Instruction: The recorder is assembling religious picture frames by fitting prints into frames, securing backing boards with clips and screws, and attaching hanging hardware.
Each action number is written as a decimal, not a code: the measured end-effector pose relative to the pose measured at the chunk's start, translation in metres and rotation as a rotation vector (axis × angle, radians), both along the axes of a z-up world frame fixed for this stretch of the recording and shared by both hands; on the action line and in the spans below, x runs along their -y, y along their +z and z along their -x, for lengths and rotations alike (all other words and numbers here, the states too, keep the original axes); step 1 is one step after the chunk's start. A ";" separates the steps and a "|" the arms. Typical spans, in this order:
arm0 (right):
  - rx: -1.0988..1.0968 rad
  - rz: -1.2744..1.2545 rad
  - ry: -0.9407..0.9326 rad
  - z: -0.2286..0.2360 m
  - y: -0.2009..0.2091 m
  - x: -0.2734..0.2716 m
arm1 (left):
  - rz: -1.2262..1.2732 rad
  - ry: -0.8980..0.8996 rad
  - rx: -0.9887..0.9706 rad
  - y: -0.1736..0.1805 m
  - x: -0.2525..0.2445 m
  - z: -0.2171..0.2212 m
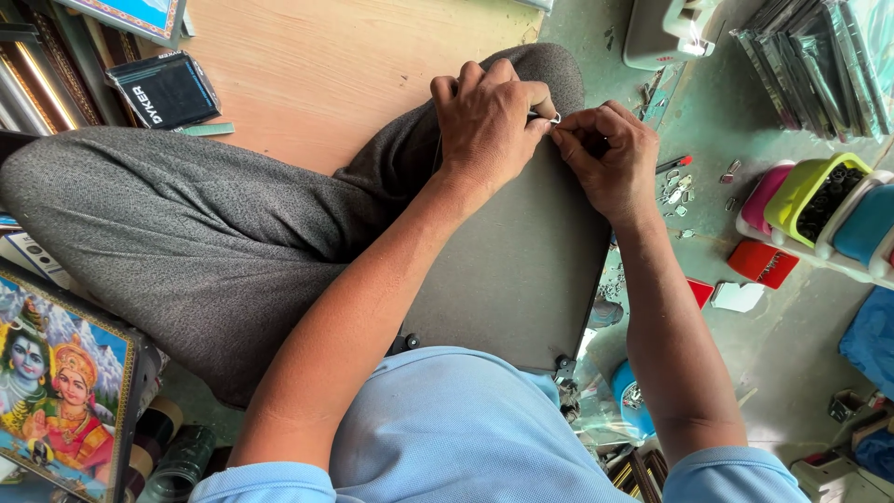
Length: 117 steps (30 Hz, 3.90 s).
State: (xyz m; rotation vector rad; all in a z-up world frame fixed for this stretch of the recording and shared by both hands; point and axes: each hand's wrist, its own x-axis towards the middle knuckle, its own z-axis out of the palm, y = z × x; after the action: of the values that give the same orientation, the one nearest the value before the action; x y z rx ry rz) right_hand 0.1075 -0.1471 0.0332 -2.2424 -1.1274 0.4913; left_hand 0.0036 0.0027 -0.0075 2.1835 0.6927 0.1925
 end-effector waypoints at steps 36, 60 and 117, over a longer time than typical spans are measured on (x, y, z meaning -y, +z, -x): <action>-0.134 0.255 -0.408 0.053 -0.106 0.177 | 0.005 0.003 0.079 0.009 -0.003 0.009; 0.414 0.223 -0.202 0.047 0.063 0.103 | -0.002 0.009 0.107 0.009 -0.006 0.011; -0.217 0.189 -0.241 -0.009 0.148 0.124 | 0.006 -0.031 0.191 0.006 0.013 -0.009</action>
State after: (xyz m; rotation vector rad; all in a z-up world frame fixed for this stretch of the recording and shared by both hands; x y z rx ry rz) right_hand 0.1165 -0.2712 0.1810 -2.3766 -0.7164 0.7447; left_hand 0.0124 -0.0100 -0.0012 2.1349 0.5510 0.3776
